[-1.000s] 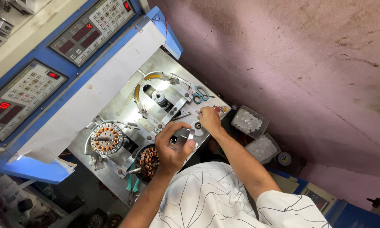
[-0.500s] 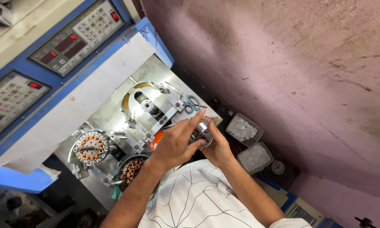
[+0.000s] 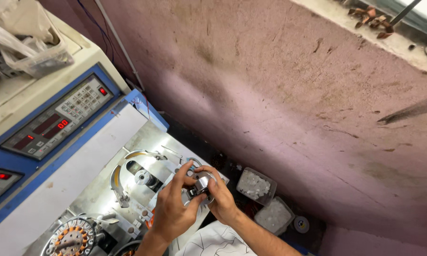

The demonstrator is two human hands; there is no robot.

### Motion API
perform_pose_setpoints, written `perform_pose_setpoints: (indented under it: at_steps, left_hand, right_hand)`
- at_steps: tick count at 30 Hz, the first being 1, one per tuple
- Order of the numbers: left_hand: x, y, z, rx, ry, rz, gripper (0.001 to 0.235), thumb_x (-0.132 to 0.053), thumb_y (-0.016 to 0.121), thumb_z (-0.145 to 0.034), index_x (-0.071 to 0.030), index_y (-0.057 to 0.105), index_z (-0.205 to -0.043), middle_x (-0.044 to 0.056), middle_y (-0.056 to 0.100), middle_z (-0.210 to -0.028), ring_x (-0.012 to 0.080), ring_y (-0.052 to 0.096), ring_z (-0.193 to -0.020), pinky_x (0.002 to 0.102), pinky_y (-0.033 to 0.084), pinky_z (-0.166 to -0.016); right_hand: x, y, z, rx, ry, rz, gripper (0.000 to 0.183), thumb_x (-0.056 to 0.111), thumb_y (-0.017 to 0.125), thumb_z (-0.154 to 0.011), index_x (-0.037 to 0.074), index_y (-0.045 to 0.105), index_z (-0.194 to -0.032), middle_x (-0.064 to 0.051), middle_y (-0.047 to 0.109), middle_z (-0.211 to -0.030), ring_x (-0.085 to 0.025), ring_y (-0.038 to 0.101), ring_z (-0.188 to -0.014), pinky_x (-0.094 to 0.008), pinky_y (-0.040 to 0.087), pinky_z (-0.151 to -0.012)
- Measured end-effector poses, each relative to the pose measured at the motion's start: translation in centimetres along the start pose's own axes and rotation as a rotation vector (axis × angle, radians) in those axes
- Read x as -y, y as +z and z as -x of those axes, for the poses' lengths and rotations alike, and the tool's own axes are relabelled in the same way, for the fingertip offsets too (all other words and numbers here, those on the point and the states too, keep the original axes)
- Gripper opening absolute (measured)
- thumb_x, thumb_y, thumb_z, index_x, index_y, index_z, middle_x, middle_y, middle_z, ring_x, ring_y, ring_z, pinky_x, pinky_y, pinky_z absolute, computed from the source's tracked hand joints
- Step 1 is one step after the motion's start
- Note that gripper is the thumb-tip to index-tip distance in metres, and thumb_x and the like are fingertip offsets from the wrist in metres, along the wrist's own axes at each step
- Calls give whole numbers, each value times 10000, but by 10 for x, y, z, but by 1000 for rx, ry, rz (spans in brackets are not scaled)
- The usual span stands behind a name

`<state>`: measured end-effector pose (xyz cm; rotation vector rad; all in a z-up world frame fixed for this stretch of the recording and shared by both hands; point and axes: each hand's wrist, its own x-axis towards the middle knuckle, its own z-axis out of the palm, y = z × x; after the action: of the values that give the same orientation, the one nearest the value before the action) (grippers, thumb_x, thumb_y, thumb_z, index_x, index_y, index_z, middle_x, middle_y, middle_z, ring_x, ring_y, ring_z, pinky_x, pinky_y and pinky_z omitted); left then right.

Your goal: The person assembles components of an electric motor stator by hand and using a screwdriver to tighten screws on various metal parts, while also adjusting components on a winding machine.

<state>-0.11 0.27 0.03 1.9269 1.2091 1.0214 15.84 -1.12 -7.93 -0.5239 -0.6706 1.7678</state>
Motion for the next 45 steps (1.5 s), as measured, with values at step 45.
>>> perform_pose_setpoints:
  at_steps: [45]
  left_hand:
    - [73,-38,160,-48,-898,1244,353,-384,509,-1000,-70,548,-1154,85,669,-1063,200,713,-973,450,641,-817]
  right_hand:
    - [-108,50,71,-213,109,517,299,-47,750,-879,-35,650,-1160,-84,688,-992,-110,625,-843,-267,547,-720]
